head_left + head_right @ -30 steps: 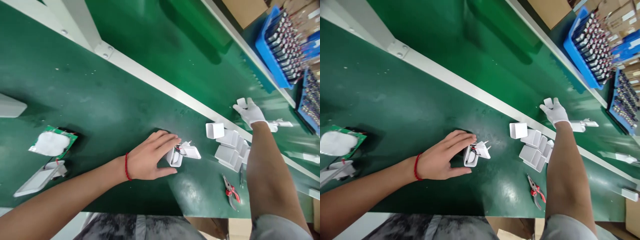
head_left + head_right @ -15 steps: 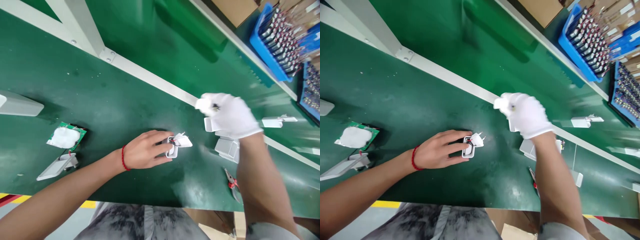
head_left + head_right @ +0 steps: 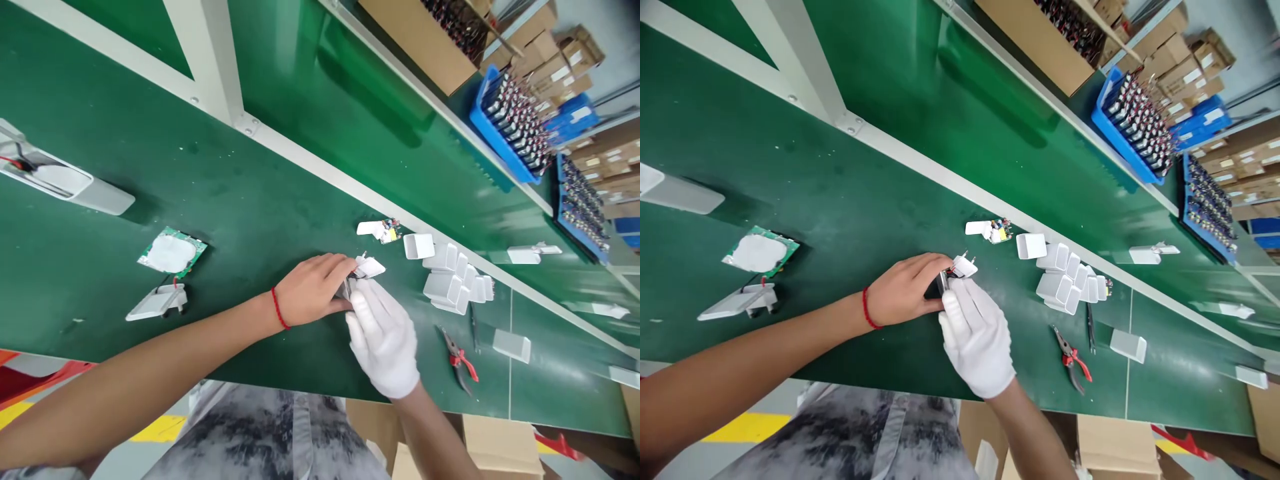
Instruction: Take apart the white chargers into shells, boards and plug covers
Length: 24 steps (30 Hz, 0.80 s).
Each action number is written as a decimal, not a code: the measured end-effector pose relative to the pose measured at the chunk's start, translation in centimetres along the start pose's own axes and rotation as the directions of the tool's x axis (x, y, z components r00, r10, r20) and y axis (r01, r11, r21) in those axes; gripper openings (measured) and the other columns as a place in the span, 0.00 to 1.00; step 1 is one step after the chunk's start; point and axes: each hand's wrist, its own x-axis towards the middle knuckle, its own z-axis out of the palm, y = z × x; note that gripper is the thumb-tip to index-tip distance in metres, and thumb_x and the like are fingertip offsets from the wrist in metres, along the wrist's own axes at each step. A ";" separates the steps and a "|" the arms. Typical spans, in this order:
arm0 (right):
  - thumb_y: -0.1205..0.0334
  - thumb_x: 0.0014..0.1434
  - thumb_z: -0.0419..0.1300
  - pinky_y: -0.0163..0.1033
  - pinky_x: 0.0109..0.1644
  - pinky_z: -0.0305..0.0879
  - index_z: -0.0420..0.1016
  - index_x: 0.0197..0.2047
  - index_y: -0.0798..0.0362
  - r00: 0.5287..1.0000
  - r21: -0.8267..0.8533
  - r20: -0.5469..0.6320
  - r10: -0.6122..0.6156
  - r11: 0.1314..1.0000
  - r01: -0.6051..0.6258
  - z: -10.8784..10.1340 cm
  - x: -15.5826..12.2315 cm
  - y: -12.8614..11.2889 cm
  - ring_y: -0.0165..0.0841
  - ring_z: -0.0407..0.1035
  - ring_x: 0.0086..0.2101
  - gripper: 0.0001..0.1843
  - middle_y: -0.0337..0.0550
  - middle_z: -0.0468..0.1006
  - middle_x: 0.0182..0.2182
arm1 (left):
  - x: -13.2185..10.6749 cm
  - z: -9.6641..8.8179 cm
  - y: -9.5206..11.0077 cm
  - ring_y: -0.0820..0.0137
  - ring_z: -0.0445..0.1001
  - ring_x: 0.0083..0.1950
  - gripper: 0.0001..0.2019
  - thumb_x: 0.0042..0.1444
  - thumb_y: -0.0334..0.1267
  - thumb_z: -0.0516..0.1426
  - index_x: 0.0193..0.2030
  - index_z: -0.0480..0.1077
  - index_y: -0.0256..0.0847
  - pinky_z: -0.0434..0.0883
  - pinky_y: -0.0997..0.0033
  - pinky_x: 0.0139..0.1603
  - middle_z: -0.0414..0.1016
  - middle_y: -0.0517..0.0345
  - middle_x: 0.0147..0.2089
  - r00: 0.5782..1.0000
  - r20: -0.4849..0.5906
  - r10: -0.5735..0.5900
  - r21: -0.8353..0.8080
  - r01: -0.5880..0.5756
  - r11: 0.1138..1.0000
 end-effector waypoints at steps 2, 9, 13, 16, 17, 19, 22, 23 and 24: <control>0.68 0.59 0.58 0.54 0.55 0.71 0.52 0.69 0.54 1.000 0.027 0.001 0.016 0.999 -0.016 2.0 -0.7 -0.9 0.46 0.66 0.57 0.36 0.55 0.77 0.51 | -0.1 0.2 0.3 0.56 0.77 0.49 0.23 0.55 0.37 0.63 0.54 0.60 0.36 0.76 0.59 0.47 0.76 0.44 0.49 1.000 -0.008 -0.023 0.003 0.023 1.000; 0.69 0.63 0.53 0.44 0.54 0.74 0.45 0.72 0.47 0.997 0.081 0.003 0.082 0.993 -0.082 5.1 -1.4 -0.1 0.39 0.70 0.56 0.37 0.52 0.73 0.57 | -0.4 0.0 -0.1 0.55 0.75 0.54 0.38 0.53 0.34 0.63 0.65 0.48 0.30 0.73 0.57 0.53 0.73 0.38 0.54 0.998 0.058 0.022 -0.042 -0.019 0.999; 0.65 0.61 0.60 0.42 0.47 0.78 0.52 0.70 0.42 0.985 0.044 -0.110 0.135 0.990 -0.131 5.3 -1.1 0.2 0.40 0.76 0.47 0.37 0.48 0.78 0.51 | -0.3 -1.2 -0.8 0.53 0.70 0.60 0.46 0.51 0.32 0.62 0.70 0.39 0.25 0.69 0.54 0.60 0.70 0.34 0.58 0.987 0.153 0.053 -0.117 -0.036 0.993; 0.67 0.60 0.60 0.46 0.48 0.79 0.55 0.68 0.39 0.970 0.044 -0.116 0.212 0.977 -0.208 4.2 -1.7 0.6 0.42 0.76 0.47 0.36 0.45 0.76 0.53 | -0.2 -2.3 -1.1 0.50 0.66 0.63 0.49 0.50 0.40 0.63 0.71 0.38 0.28 0.66 0.50 0.61 0.65 0.33 0.63 0.992 0.118 0.035 -0.210 -0.010 0.978; 0.68 0.60 0.60 0.49 0.49 0.78 0.55 0.68 0.39 0.965 0.046 -0.119 0.233 0.972 -0.229 3.9 -2.1 0.6 0.43 0.76 0.48 0.36 0.44 0.76 0.54 | -0.1 -2.6 -1.2 0.51 0.65 0.64 0.48 0.51 0.44 0.62 0.71 0.39 0.30 0.66 0.49 0.62 0.64 0.34 0.64 0.997 0.073 0.015 -0.244 0.003 0.970; 0.69 0.59 0.60 0.52 0.48 0.79 0.54 0.69 0.38 0.958 0.052 -0.134 0.253 0.967 -0.248 3.6 -3.1 0.6 0.46 0.76 0.48 0.38 0.44 0.75 0.55 | -0.1 -2.7 -1.5 0.52 0.67 0.63 0.44 0.55 0.49 0.59 0.71 0.40 0.34 0.66 0.50 0.61 0.65 0.37 0.63 0.999 -0.038 -0.028 -0.286 0.016 0.958; 0.69 0.60 0.58 0.50 0.45 0.80 0.50 0.70 0.39 0.951 0.055 -0.134 0.277 0.961 -0.272 4.3 -4.3 0.2 0.46 0.75 0.49 0.38 0.45 0.74 0.56 | 0.0 -2.2 -1.9 0.54 0.70 0.60 0.40 0.59 0.52 0.56 0.70 0.43 0.35 0.68 0.51 0.59 0.70 0.38 0.59 0.988 -0.132 -0.074 -0.263 0.038 0.964; 0.69 0.61 0.57 0.49 0.46 0.80 0.50 0.70 0.40 0.951 0.066 -0.111 0.287 0.957 -0.281 4.6 -4.6 0.1 0.45 0.75 0.49 0.37 0.45 0.74 0.56 | 0.0 -1.9 -2.0 0.54 0.71 0.58 0.39 0.60 0.52 0.55 0.70 0.44 0.34 0.69 0.51 0.58 0.71 0.38 0.58 0.988 -0.134 -0.081 -0.243 0.047 0.969; 0.68 0.62 0.56 0.48 0.47 0.79 0.51 0.70 0.40 0.951 0.077 -0.082 0.298 0.953 -0.292 4.8 -4.8 0.1 0.43 0.75 0.50 0.36 0.45 0.74 0.56 | -0.1 -1.7 -2.0 0.54 0.72 0.57 0.37 0.61 0.53 0.54 0.69 0.45 0.34 0.69 0.51 0.57 0.71 0.38 0.57 0.988 -0.130 -0.088 -0.225 0.057 0.973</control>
